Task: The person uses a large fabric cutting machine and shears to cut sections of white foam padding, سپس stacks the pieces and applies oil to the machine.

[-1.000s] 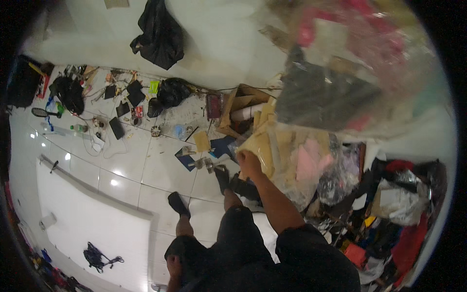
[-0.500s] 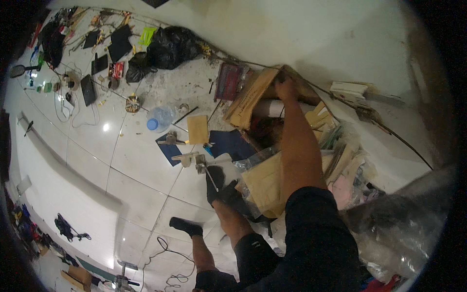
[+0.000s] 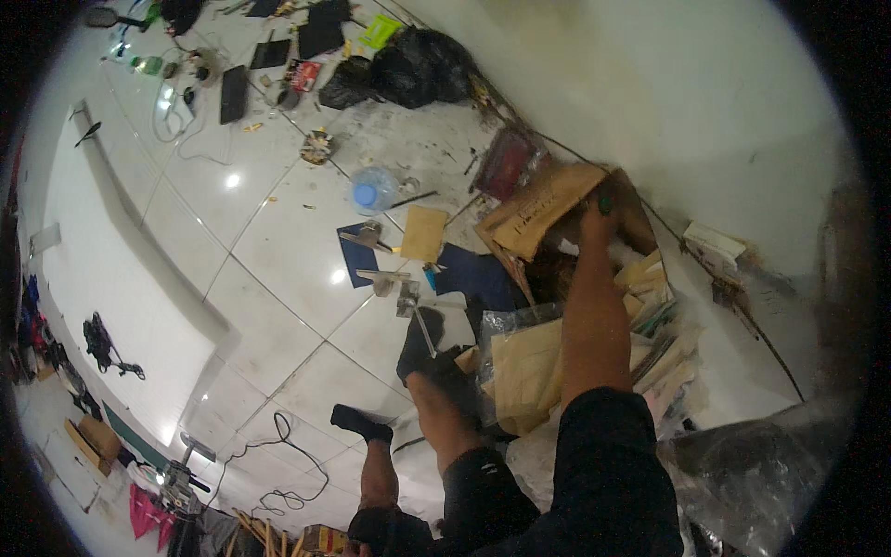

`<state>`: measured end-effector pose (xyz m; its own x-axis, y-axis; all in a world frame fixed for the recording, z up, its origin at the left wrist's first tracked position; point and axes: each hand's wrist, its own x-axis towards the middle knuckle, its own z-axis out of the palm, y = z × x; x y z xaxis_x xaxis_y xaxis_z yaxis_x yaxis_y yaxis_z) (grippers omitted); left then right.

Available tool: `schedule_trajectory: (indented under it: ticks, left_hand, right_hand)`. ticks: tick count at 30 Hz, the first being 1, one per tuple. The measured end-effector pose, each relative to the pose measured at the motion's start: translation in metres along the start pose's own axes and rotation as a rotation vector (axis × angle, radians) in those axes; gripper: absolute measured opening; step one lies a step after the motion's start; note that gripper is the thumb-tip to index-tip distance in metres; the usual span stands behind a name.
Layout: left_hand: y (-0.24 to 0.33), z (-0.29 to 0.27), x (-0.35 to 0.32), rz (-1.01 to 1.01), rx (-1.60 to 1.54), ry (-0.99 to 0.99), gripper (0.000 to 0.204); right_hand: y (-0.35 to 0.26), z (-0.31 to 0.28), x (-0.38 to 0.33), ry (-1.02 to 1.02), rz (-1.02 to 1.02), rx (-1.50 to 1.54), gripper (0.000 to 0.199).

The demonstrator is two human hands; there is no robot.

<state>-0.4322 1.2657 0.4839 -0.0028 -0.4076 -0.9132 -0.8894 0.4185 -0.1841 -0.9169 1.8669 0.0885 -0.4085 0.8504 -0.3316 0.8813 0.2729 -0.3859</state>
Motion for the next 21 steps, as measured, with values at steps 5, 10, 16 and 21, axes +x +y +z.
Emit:
schedule_trajectory:
  ticks: [5,10,16,21]
  left_hand:
    - [-0.006,0.005,-0.012,-0.091,-0.048,0.015,0.052]
    - [-0.062,0.002,0.012,-0.011,-0.147,0.276,0.029]
    - [-0.155,-0.014,0.016,0.025,-0.486,0.291,0.032]
    - [-0.234,-0.033,0.036,0.143,-0.755,0.323,0.033]
  right_hand:
    - [-0.054,-0.042,-0.137,0.213,0.087,0.531,0.068]
    - [-0.035,-0.102,-0.209,0.527,-0.3,0.285,0.065]
    - [-0.076,-0.183,-0.389,0.22,-0.639,0.22,0.067]
    - [-0.093,-0.206,-0.543,-0.225,-0.834,0.213,0.064]
